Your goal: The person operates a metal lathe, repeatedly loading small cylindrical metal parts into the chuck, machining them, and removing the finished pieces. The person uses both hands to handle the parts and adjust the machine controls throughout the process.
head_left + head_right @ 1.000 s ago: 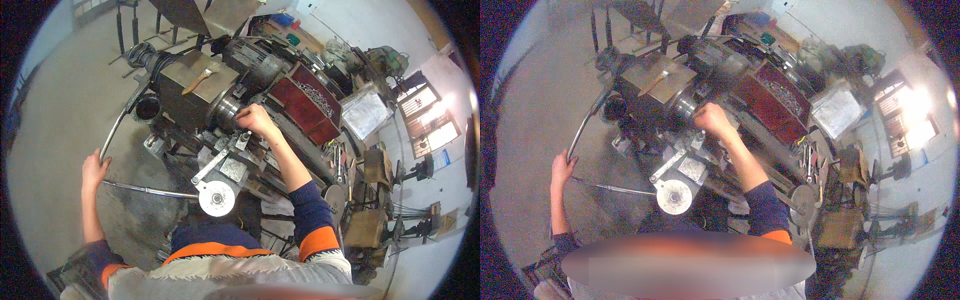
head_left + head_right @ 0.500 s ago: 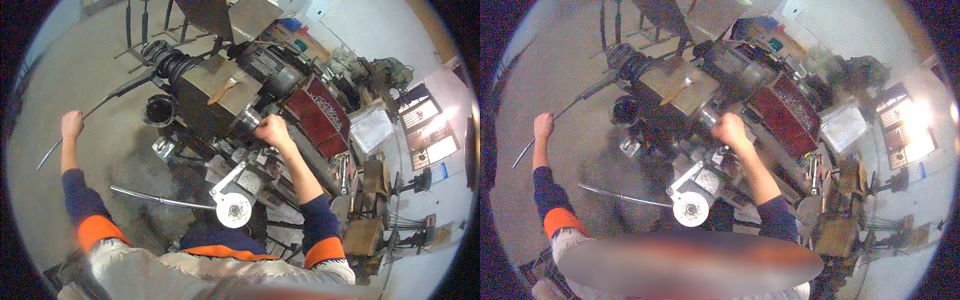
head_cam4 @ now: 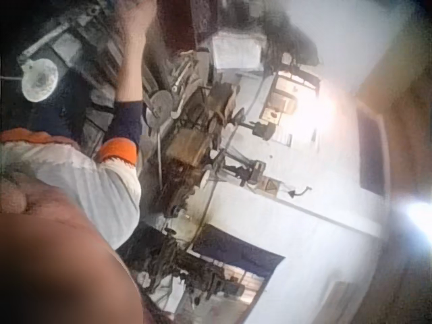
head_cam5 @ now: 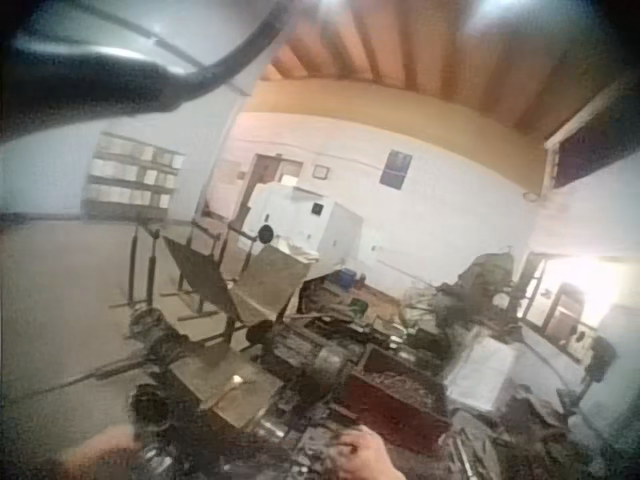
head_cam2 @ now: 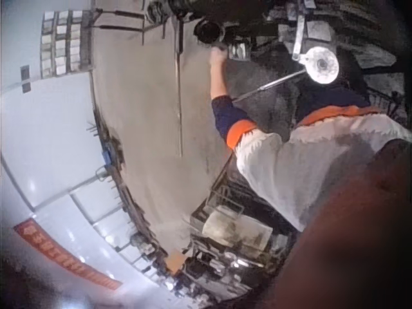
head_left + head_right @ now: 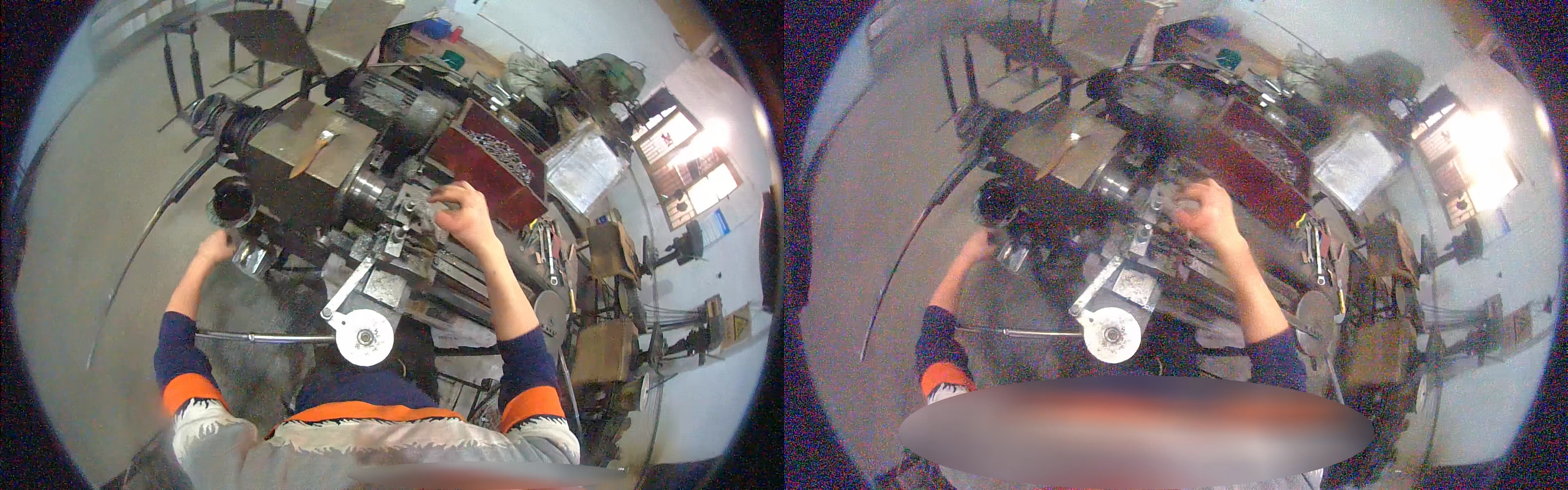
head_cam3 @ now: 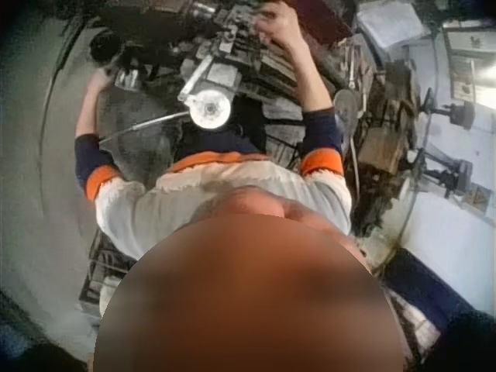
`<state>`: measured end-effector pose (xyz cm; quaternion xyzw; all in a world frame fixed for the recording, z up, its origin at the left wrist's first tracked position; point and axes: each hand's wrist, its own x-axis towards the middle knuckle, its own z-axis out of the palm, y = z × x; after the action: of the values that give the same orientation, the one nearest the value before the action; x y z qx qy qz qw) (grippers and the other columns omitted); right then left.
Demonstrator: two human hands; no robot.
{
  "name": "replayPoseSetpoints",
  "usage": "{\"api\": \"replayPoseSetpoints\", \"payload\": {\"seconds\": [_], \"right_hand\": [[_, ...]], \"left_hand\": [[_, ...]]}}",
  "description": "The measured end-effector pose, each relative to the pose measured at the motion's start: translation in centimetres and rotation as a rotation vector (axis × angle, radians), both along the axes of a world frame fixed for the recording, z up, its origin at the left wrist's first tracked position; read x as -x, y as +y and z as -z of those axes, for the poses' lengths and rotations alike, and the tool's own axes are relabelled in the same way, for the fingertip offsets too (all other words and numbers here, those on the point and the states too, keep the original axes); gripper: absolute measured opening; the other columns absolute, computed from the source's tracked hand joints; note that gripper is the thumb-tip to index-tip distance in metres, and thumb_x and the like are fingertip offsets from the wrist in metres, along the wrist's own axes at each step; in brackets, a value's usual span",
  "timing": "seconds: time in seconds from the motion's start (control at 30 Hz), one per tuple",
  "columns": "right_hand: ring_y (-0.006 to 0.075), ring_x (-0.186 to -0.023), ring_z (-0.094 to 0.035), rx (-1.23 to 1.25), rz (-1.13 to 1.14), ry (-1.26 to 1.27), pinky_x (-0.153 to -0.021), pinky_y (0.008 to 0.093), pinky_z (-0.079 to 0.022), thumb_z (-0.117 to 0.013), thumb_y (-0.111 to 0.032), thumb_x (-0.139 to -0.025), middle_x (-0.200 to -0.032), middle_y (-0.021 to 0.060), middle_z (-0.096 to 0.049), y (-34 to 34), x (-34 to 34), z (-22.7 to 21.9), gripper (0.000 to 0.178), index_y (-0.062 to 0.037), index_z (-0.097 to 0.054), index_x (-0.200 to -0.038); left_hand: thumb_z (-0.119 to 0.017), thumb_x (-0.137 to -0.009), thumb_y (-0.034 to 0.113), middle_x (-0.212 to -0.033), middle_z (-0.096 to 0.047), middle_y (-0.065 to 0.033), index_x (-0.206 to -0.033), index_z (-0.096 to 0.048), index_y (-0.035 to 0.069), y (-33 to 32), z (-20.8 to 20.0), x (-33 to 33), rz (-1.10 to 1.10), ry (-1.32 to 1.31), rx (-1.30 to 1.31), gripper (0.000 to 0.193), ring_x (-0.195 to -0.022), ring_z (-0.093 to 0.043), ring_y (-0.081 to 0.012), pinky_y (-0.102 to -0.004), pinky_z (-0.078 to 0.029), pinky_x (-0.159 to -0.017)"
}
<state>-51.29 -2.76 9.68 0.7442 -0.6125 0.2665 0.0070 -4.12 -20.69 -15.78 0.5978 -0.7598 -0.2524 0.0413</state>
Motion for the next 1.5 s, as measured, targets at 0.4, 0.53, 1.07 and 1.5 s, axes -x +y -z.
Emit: {"api": "replayPoseSetpoints", "payload": {"seconds": [0.4,0.53,1.07,1.5], "right_hand": [[0.0267,-0.075,-0.063,-0.127,0.718,-0.122,-0.072,0.0333,-0.048,-0.066,-0.014,-0.059,-0.081,0.0158,-0.064,21.9,15.1,3.8,0.026,-0.0033,-0.068,-0.082],[0.029,-0.081,-0.062,-0.162,1.02,-0.202,-0.075,0.0344,-0.047,-0.066,-0.017,-0.062,-0.083,0.0174,-0.064,30.9,21.1,6.6,0.031,-0.0045,-0.067,-0.09],[0.0324,-0.09,-0.061,-0.804,1.597,0.145,-0.075,0.0402,-0.049,-0.06,-0.021,-0.067,-0.092,0.018,-0.064,51.4,26.9,16.6,0.031,-0.0033,-0.062,-0.092],[0.0368,-0.084,-0.061,-0.583,1.714,0.087,-0.074,0.0427,-0.048,-0.06,-0.02,-0.058,-0.084,0.02,-0.064,51.2,18.5,18.1,0.029,-0.0046,-0.065,-0.082]], "left_hand": [[-0.068,-0.068,0.019,-0.092,-0.064,-0.011,-0.094,-0.06,0.01,0.5,2.8,2.4,0.233,-0.445,0.195,0.028,-0.09,-0.06,-0.0281,-0.04,-0.048,-0.076],[-0.066,-0.072,0.024,-0.095,-0.063,-0.0134,-0.1,-0.06,0.009,3.6,-1.6,-1.3,0.034,-0.257,0.075,0.032,-0.09,-0.06,-0.0299,-0.0405,-0.047,-0.078],[-0.054,-0.082,0.008,-0.062,-0.059,-0.0097,-0.087,-0.059,-0.005,17.1,-5.7,-7.1,-0.717,0.589,0.304,0.015,-0.051,-0.057,-0.0147,-0.0262,-0.046,-0.046],[-0.054,-0.079,0.008,-0.063,-0.061,-0.0132,-0.096,-0.059,-0.005,11.8,-4.7,-6.5,-0.7,0.596,0.363,0.022,-0.051,-0.059,-0.0163,-0.0271,-0.046,-0.049]]}}
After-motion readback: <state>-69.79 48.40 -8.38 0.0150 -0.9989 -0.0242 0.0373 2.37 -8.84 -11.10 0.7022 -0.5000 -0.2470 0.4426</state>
